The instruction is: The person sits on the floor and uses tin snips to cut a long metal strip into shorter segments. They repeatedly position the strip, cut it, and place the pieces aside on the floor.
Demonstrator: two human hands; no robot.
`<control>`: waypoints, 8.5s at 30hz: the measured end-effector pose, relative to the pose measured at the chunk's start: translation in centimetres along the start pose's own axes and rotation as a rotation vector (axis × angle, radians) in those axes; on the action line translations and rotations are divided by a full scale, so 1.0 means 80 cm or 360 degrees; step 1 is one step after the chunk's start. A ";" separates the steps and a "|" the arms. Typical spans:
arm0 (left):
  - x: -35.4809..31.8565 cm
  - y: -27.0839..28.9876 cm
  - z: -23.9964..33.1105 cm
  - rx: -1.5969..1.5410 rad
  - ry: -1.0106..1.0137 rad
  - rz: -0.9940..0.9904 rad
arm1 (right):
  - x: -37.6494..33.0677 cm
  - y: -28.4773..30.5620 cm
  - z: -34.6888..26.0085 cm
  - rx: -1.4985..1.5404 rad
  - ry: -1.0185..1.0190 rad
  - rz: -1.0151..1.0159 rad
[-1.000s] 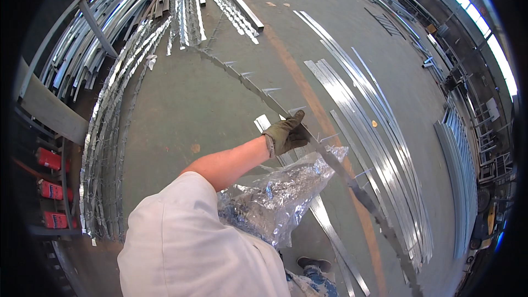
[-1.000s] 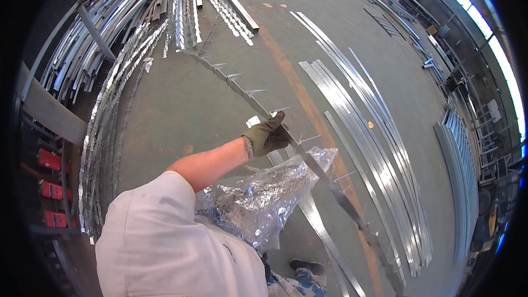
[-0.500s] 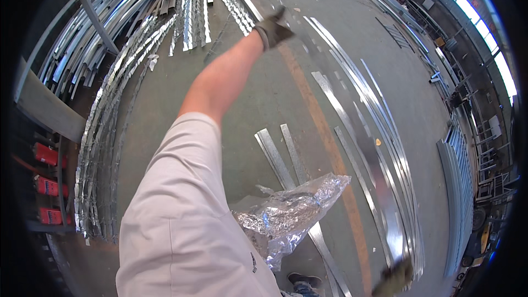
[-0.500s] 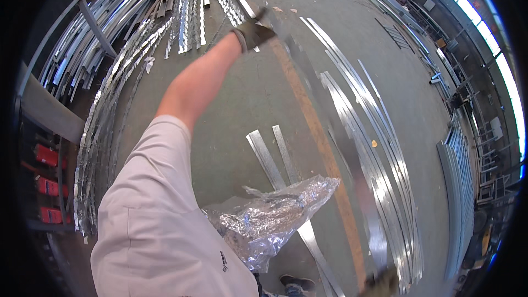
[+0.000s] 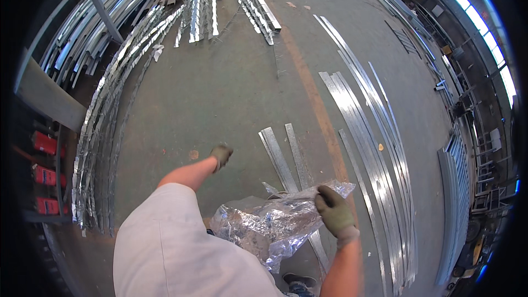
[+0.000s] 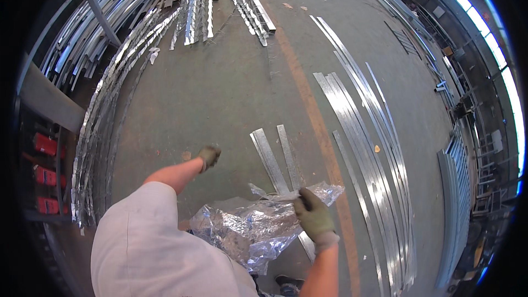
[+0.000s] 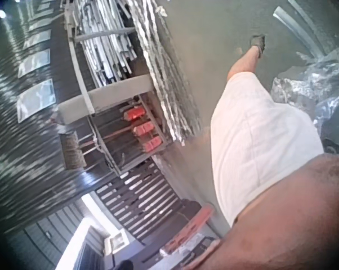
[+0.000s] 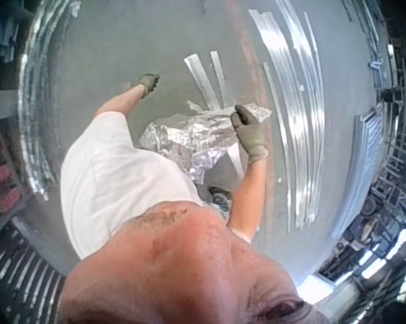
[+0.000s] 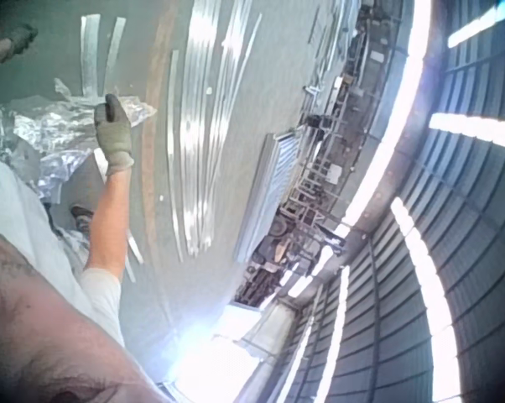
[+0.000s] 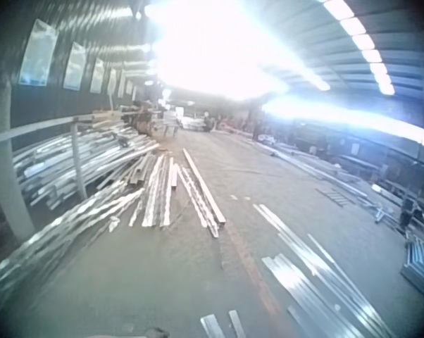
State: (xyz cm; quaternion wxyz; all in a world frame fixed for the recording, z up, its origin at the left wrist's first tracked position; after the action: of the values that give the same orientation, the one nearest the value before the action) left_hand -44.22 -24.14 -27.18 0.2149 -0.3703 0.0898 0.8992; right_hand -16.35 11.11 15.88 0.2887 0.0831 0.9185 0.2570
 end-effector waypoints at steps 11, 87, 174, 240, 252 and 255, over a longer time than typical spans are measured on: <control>-0.083 -0.102 -0.110 0.0408 0.0271 -0.0237 | -0.100 0.055 0.108 0.0317 0.0012 0.0612; 0.156 -0.631 -0.080 0.3362 -0.0671 -0.1382 | -0.184 -0.282 0.500 0.1226 -0.1289 0.0204; -0.324 -0.202 0.337 0.2193 -0.1987 -0.0652 | -0.480 -0.034 0.342 0.2270 0.0832 0.1820; -0.521 -0.579 0.163 0.1740 -0.1820 -0.1482 | -0.065 -0.367 0.682 -0.0201 -0.0654 -0.0521; -0.497 -0.620 0.182 0.1832 -0.2213 -0.1529 | 0.108 -0.428 0.681 0.0311 -0.0894 -0.0545; -0.501 -0.631 0.183 0.1791 -0.2192 -0.1503 | 0.118 -0.447 0.690 0.0298 -0.0972 -0.0617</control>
State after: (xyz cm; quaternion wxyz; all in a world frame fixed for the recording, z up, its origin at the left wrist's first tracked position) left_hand -5.18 12.70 11.37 0.6981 0.3877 0.2016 0.5672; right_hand 7.38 6.83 -46.02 0.5838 0.0066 0.8083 0.0757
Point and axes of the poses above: each hand's wrist, its own x-axis towards the middle knuckle, its own y-axis out of the back of the hand, z = x × y, the point moved 10 cm from there along x, towards the middle knuckle, and after that the axes turned 7 degrees about -z, right-handed, at the moved point
